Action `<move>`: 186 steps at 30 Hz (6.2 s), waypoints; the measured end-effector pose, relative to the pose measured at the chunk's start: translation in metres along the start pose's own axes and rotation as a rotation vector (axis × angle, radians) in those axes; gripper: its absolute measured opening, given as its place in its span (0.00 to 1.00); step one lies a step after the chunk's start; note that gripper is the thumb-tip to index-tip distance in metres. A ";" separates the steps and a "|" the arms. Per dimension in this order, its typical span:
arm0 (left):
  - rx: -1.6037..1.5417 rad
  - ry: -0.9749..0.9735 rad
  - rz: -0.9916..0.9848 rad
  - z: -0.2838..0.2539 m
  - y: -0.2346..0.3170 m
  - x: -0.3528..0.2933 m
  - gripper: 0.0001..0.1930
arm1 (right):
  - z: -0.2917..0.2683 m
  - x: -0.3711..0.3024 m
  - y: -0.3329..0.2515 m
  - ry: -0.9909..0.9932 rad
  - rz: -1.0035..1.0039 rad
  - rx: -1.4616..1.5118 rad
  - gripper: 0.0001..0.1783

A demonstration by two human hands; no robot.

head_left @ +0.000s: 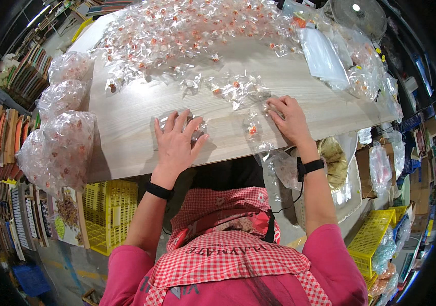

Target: Packing small plastic components into individual plastic bags and then into larger bags.

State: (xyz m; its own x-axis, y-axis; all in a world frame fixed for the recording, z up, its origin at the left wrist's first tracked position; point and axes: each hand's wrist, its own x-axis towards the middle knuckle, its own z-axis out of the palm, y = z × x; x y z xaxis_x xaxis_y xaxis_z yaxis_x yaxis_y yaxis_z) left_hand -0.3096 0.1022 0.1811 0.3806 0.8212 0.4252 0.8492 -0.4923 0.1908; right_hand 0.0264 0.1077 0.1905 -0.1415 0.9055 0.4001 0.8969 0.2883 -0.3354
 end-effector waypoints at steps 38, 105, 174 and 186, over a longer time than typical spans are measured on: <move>-1.005 0.244 -0.342 -0.014 -0.061 -0.017 0.30 | -0.013 0.009 -0.036 -0.293 0.154 -0.022 0.18; -0.231 -0.378 0.191 0.016 0.003 0.096 0.16 | 0.015 0.074 0.048 -0.274 0.021 0.057 0.36; -0.037 -0.469 0.061 0.006 -0.012 0.093 0.40 | -0.037 0.028 -0.003 0.044 0.046 0.013 0.40; 0.005 -0.382 0.112 0.029 -0.008 0.075 0.36 | 0.005 0.078 0.054 -0.174 -0.006 -0.024 0.16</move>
State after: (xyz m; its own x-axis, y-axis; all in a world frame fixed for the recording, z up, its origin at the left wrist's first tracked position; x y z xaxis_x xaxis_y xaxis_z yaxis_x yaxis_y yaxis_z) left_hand -0.2775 0.1766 0.1860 0.5790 0.8111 0.0831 0.7961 -0.5844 0.1573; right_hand 0.0614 0.1952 0.1991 -0.2156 0.9446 0.2475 0.9052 0.2884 -0.3121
